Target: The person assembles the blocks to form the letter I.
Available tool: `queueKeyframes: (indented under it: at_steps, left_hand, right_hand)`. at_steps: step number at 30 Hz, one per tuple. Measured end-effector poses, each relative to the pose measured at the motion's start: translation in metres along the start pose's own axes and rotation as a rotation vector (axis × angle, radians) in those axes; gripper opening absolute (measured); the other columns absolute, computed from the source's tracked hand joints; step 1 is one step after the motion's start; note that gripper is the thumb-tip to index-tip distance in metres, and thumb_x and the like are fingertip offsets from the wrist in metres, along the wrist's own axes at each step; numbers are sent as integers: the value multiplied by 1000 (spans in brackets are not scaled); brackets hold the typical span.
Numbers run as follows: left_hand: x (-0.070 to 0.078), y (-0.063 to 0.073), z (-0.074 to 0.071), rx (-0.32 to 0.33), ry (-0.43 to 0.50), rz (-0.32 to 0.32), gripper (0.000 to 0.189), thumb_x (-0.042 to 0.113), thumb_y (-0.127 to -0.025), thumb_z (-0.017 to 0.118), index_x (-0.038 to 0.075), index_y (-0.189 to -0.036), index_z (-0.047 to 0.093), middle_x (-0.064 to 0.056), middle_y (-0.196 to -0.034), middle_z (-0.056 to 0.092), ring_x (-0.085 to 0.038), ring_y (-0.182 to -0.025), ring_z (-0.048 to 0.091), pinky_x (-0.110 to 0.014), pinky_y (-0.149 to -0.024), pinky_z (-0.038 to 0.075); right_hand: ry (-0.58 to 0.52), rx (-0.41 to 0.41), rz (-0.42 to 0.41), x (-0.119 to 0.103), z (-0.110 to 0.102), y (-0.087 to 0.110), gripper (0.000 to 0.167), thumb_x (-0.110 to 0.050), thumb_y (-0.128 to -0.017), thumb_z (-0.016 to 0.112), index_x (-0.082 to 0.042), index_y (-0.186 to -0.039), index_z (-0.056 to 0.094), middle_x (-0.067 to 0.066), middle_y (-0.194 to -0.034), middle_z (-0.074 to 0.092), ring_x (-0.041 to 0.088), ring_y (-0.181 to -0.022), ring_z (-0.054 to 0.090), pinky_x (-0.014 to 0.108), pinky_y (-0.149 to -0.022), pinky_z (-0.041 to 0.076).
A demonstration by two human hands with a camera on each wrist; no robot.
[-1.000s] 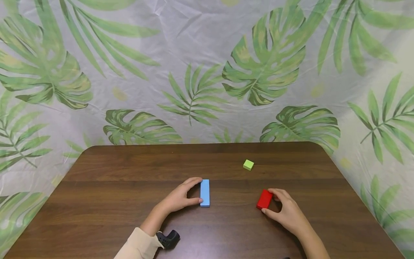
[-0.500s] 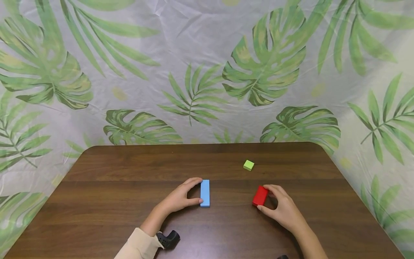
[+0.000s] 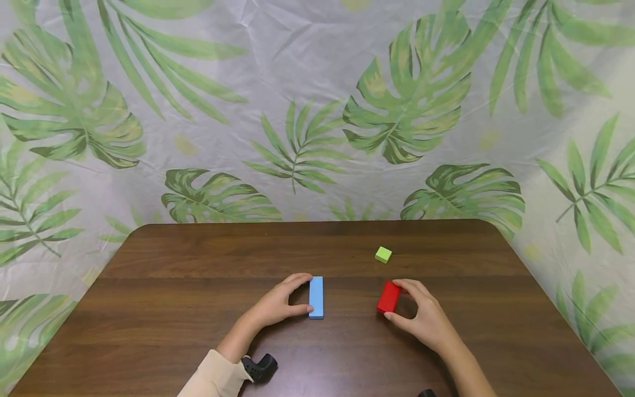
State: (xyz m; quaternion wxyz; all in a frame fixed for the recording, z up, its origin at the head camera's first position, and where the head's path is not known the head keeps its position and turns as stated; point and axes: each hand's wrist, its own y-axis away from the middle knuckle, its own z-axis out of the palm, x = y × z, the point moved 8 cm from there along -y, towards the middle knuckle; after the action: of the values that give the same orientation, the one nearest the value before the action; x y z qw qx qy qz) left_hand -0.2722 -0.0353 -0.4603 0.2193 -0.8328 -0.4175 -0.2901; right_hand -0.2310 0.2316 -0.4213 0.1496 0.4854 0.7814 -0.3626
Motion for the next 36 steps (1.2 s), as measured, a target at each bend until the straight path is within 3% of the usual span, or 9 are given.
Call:
queueKeyframes:
  at_steps: [5, 10, 19, 28, 36]
  left_hand:
    - [1, 0, 0, 8, -8, 9, 70, 41, -82, 63, 7, -136, 37, -6, -137, 35, -20, -124, 34, -38, -98, 32]
    - [1, 0, 0, 11, -10, 10, 69, 40, -81, 64, 7, -136, 38, -5, -137, 36, -20, -124, 34, -37, -98, 31]
    - [1, -1, -1, 10, -8, 8, 70, 41, -81, 64, 7, -136, 38, -5, -137, 36, -20, -124, 34, -38, -98, 31]
    - [1, 0, -1, 13, -10, 10, 69, 40, -81, 65, 7, -136, 39, -6, -137, 36, -20, -124, 35, -37, -98, 31]
    - [0, 0, 0, 19, 0, 11, 69, 40, -81, 65, 7, -135, 39, -4, -135, 38, -18, -122, 37, -36, -98, 32]
  right_hand:
    - [-36, 2, -55, -16, 3, -5, 63, -11, -65, 81, -3, -120, 52, 3, -113, 51, 14, -95, 54, 14, -81, 42]
    - [-66, -12, -77, -45, 5, -13, 61, -2, -62, 81, 2, -117, 53, 9, -111, 52, 21, -92, 56, 12, -81, 41]
    - [-134, -74, -88, -74, 15, -22, 58, -1, -64, 79, 3, -116, 52, 11, -112, 52, 22, -89, 58, 34, -79, 47]
    - [-188, -102, -182, -90, 32, -25, 59, 0, -61, 80, 4, -114, 53, 12, -111, 53, 21, -88, 57, 37, -76, 48]
    - [-226, -155, -202, -104, 46, -26, 58, -2, -63, 80, 3, -114, 53, 12, -111, 52, 22, -91, 55, 41, -75, 47]
